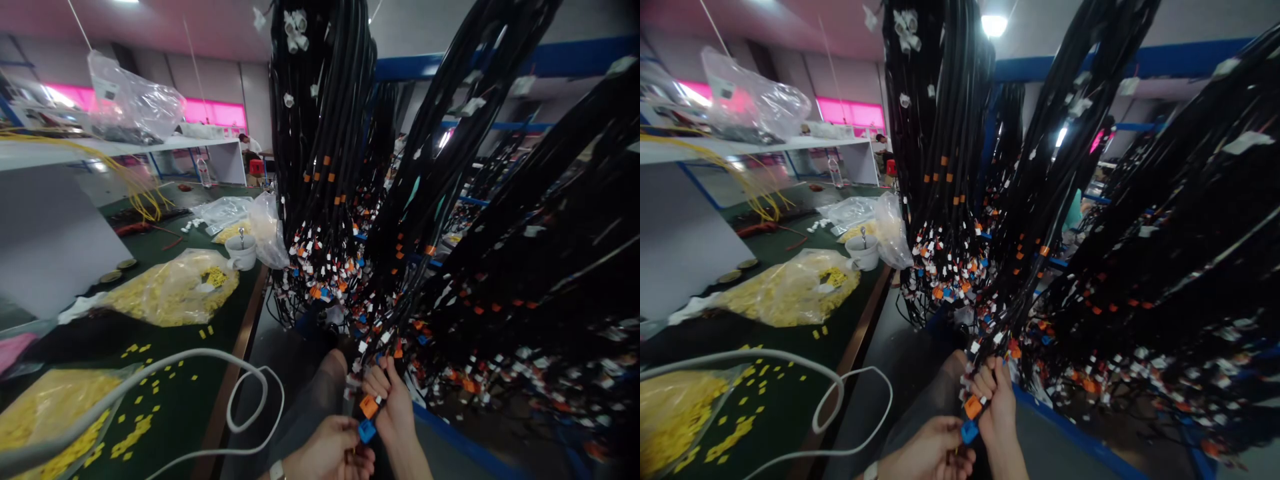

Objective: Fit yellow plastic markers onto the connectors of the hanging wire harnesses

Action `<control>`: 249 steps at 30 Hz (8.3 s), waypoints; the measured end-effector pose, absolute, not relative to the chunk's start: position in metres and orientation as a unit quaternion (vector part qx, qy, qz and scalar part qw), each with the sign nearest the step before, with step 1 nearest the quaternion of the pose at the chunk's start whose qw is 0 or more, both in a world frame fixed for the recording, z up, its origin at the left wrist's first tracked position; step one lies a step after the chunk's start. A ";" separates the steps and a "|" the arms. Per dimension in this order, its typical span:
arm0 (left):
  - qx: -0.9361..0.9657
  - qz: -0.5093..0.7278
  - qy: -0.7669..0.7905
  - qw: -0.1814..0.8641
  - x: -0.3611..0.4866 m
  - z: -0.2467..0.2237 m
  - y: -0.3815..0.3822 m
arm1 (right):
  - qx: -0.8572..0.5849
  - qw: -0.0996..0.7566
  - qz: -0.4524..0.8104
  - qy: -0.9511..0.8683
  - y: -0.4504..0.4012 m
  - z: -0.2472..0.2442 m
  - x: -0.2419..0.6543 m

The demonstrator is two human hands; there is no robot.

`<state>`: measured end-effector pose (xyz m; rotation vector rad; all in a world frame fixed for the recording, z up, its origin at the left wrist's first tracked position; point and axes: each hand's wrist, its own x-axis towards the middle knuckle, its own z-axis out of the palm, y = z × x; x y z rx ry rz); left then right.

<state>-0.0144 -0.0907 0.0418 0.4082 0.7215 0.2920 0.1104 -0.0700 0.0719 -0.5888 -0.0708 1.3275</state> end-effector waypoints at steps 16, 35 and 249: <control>0.289 0.213 0.407 0.840 -0.019 0.058 -0.066 | -0.446 0.681 0.564 -0.140 -0.068 0.077 0.110; 0.221 0.335 0.416 0.817 -0.031 0.069 -0.034 | -0.522 0.605 0.578 -0.166 -0.065 0.075 0.115; 0.247 0.282 0.329 0.867 -0.017 0.058 0.008 | -0.558 0.630 0.532 -0.100 -0.044 0.052 0.146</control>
